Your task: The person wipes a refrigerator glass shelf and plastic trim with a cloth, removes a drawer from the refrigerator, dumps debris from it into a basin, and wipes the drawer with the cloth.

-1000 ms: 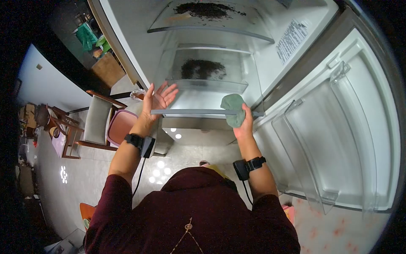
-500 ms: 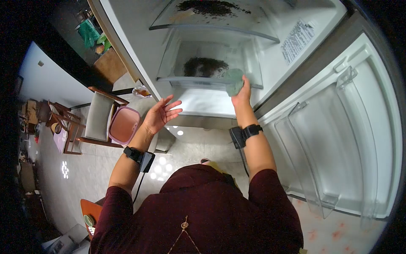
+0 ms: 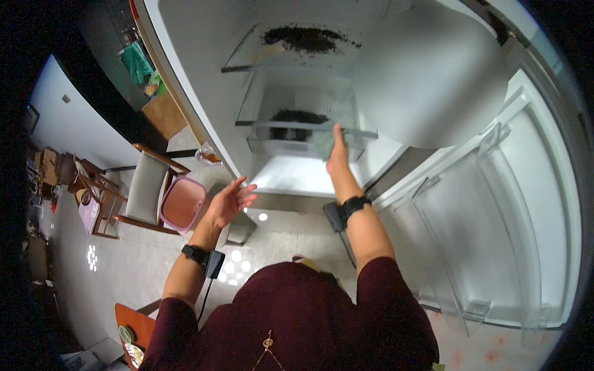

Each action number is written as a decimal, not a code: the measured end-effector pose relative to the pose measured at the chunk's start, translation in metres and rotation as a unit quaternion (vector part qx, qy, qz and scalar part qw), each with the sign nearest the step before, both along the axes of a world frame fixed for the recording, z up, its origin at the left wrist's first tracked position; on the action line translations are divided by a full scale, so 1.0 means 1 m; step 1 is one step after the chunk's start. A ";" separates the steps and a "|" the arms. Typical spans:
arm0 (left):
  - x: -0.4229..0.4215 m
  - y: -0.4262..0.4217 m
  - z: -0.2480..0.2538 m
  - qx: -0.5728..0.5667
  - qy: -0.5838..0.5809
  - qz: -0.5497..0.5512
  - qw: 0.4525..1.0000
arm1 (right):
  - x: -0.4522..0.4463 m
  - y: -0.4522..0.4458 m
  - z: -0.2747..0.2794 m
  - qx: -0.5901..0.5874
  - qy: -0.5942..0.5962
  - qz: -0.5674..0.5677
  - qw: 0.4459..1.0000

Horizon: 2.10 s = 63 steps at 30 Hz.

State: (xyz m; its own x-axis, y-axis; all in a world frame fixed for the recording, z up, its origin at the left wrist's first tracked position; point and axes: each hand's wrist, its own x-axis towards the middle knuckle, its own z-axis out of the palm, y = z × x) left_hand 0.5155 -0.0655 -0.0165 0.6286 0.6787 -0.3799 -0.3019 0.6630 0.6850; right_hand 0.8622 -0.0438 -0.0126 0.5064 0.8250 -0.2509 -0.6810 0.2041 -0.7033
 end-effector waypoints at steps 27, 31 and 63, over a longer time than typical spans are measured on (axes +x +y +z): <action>0.102 0.078 0.146 0.167 -0.110 -0.010 0.980 | -0.032 0.034 -0.001 -0.115 -0.106 0.106 0.982; 0.124 0.102 0.169 0.166 -0.122 0.048 0.977 | -0.045 0.007 0.014 -0.113 -0.079 0.173 0.975; 0.133 0.128 0.194 0.781 0.447 0.238 0.365 | -0.042 -0.040 0.017 -0.089 -0.077 0.171 0.978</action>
